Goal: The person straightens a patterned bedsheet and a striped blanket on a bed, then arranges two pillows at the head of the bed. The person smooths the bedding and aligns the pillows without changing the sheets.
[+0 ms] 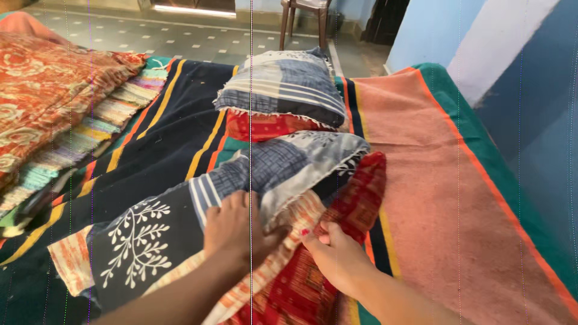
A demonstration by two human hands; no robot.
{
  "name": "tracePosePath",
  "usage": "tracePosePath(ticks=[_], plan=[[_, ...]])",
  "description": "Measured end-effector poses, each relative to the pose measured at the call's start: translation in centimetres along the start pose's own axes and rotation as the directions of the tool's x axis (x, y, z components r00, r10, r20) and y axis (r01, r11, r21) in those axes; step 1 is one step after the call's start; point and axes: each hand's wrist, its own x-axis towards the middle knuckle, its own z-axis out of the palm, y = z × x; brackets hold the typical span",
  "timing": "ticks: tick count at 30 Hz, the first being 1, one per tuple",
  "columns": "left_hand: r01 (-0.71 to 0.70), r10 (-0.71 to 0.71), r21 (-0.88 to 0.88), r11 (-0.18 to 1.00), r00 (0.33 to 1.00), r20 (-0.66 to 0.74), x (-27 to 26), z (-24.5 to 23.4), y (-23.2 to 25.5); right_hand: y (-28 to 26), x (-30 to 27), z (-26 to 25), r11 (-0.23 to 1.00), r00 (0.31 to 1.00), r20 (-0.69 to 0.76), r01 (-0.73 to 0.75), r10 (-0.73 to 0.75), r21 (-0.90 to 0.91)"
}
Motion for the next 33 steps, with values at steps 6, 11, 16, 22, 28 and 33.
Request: tracePosePath(ticks=[6,11,16,22,28,33], plan=[[-0.096,0.094,-0.012,0.995,0.988,-0.123,0.1,1.5,0.5,-1.6,2.1,1.4,0.93,0.945,0.149,-0.317,0.292,0.187],[-0.056,0.06,-0.105,0.993,0.998,0.033,2.6,1.2,-1.0,-2.1,2.0,2.2,0.879,0.926,0.209,-0.368,0.315,0.305],[0.292,-0.135,-0.481,0.827,0.933,0.333,8.1,-0.7,-4.1,-4.3,5.2,5.4,0.882,0.926,-0.072,-0.326,0.37,0.339],[0.159,-0.148,-0.156,0.975,0.986,0.079,14.1,2.4,-10.2,-6.6,7.2,6.7,0.901,0.875,-0.256,-0.433,0.411,-0.035],[0.418,-0.267,-0.275,0.865,0.851,0.453,14.7,4.9,-17.3,-3.9,8.6,6.4,0.894,0.887,-0.141,-0.448,0.44,-0.028],[0.419,-0.353,-0.092,0.903,0.848,0.397,14.2,5.2,-17.4,-1.7,11.3,6.5,0.931,0.91,-0.306,-0.334,0.278,-0.146]])
